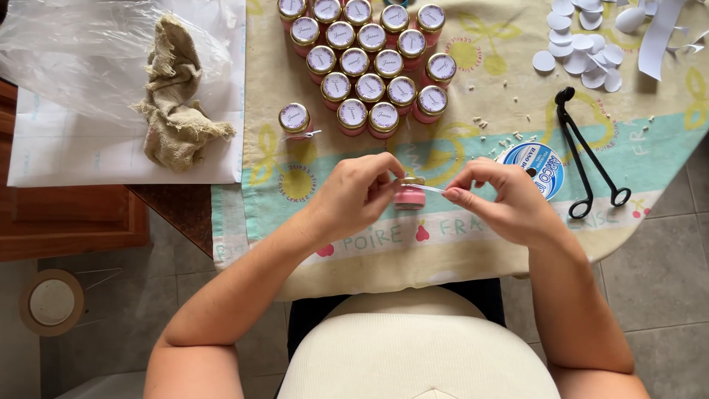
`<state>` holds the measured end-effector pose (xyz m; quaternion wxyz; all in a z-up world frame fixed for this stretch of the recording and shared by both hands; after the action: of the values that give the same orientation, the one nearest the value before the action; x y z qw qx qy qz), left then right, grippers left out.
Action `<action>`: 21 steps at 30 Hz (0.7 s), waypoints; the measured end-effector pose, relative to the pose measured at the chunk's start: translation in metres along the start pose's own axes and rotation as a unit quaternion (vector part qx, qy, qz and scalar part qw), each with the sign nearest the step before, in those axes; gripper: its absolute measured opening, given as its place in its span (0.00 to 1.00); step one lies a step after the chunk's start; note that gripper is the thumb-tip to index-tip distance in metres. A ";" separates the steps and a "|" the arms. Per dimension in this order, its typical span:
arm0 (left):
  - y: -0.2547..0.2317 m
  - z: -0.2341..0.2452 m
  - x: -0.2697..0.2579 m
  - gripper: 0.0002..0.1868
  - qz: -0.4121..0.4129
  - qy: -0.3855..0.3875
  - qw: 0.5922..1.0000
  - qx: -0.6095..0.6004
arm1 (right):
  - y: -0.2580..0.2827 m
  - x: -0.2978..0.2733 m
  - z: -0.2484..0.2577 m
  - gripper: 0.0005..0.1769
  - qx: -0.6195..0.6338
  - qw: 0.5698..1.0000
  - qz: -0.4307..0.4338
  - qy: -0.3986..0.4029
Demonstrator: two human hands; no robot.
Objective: The person prepares jars for candles by measuring and cutting ribbon, then tying it around the neck of each small glass jar.
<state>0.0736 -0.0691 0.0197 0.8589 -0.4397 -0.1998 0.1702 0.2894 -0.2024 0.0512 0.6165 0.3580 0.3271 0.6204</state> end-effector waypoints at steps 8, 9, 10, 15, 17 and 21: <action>-0.016 -0.009 0.001 0.11 -0.095 -0.073 0.993 0.008 | 0.015 0.021 -0.012 0.03 0.119 0.991 0.017 0.051; -0.012 -0.011 0.000 0.11 -0.094 -0.074 0.993 0.007 | 0.015 0.022 -0.014 0.03 0.119 0.991 0.017 0.052; -0.008 -0.013 -0.001 0.10 -0.083 -0.072 0.994 -0.019 | 0.015 0.022 -0.015 0.03 0.114 0.992 0.016 0.047; -0.007 -0.011 -0.001 0.08 -0.053 -0.067 0.990 -0.112 | 0.007 0.025 -0.022 0.02 0.098 0.995 0.018 0.024; -0.005 -0.011 -0.001 0.05 -0.030 -0.069 0.985 -0.157 | 0.002 0.025 -0.024 0.05 0.090 0.996 0.007 0.000; -0.014 -0.008 -0.001 0.05 -0.012 -0.067 0.980 -0.188 | 0.001 0.026 -0.027 0.07 0.086 0.996 0.000 -0.005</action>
<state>0.0784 -0.0829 0.0267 0.7475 -0.5785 -0.2908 0.1486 0.2666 -0.1758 0.0393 0.5851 0.4129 0.3765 0.5878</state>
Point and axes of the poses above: each hand's wrist, its own x-axis towards the middle knuckle, its own z-axis out of the back of the hand, y = z × x, the point moved 1 cm from there along x, towards the middle knuckle, and after that the axes turned 5 degrees about y, right-handed, at the moved point
